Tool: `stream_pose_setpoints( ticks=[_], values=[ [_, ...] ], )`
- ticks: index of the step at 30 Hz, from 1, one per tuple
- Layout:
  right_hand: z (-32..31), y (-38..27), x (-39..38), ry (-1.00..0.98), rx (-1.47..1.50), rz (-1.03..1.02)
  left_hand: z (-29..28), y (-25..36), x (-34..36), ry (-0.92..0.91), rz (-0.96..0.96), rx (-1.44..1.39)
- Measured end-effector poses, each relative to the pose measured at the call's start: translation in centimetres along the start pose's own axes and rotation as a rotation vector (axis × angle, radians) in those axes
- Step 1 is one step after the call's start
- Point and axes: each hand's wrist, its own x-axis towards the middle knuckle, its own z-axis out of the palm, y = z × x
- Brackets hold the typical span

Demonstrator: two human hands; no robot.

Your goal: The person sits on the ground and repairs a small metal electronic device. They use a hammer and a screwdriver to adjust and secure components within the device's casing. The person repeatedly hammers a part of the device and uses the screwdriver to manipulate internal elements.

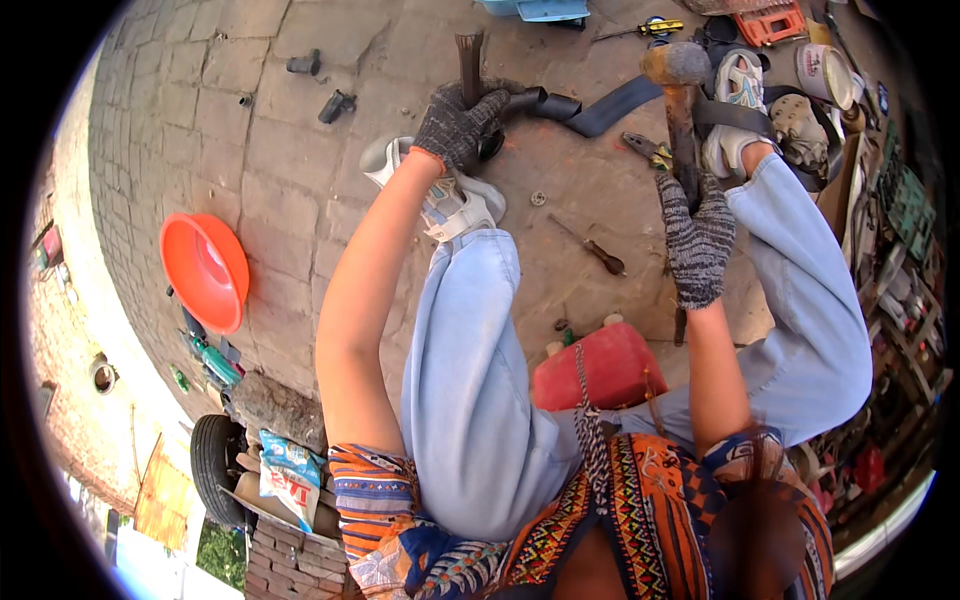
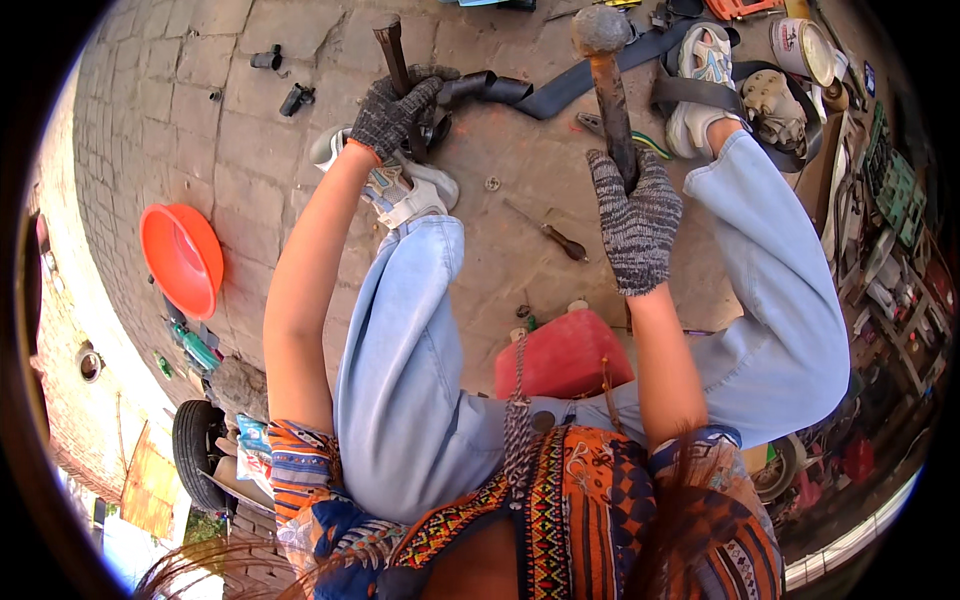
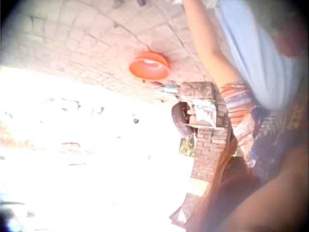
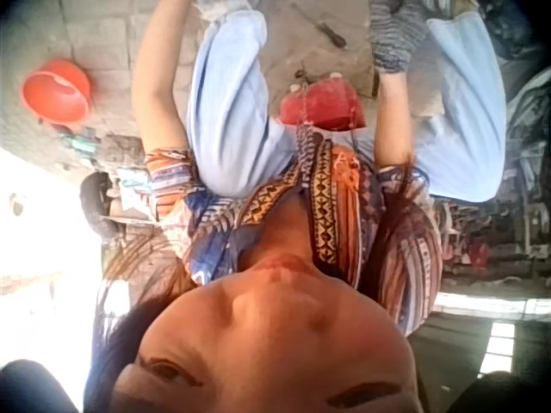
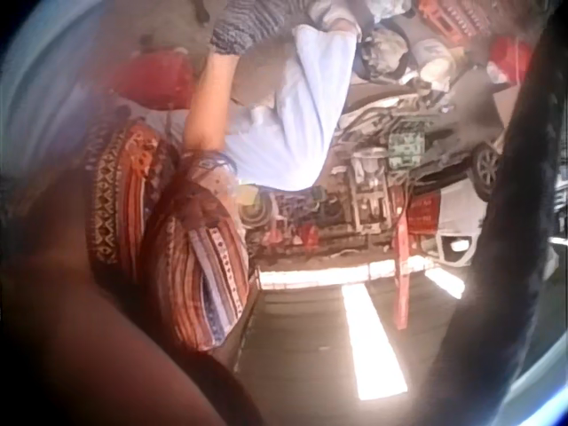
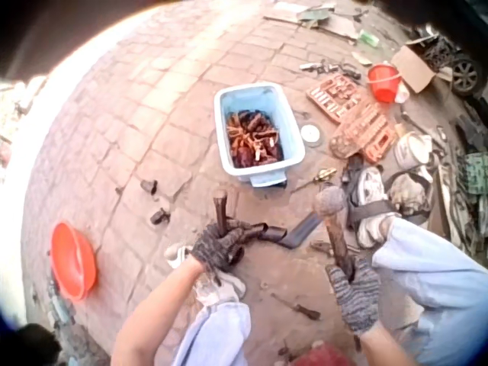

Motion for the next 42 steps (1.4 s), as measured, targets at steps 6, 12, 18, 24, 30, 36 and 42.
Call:
stream_pose_setpoints(
  ticks=[6,12,18,24,30,36,42],
  values=[
    [7.1,6.8,-0.2,-0.179,-0.254,0.089,-1.0,-0.3,-0.2,0.106,-0.003,-0.386],
    [11.1,4.9,-0.9,0.171,-0.334,-0.570,-2.7,0.1,-1.4,0.158,0.111,-0.824],
    [24.4,1.2,4.3,-0.506,-0.043,-0.176,-1.0,3.5,-0.9,0.236,0.205,-0.767],
    [21.7,-7.0,8.8,-0.549,-0.206,-0.254,-2.8,2.5,-3.5,0.378,0.235,-0.760],
    [22.2,-5.0,12.7,-0.494,-0.178,-0.624,-3.2,1.5,-2.3,0.226,0.274,-0.635],
    [21.7,-5.8,12.9,-0.578,-0.286,-0.633,-1.6,3.4,-1.9,0.393,0.239,-0.491],
    [21.6,-6.3,12.7,-0.577,-0.243,-0.628,-0.7,3.5,-0.9,0.407,0.267,-0.409]
  ],
)
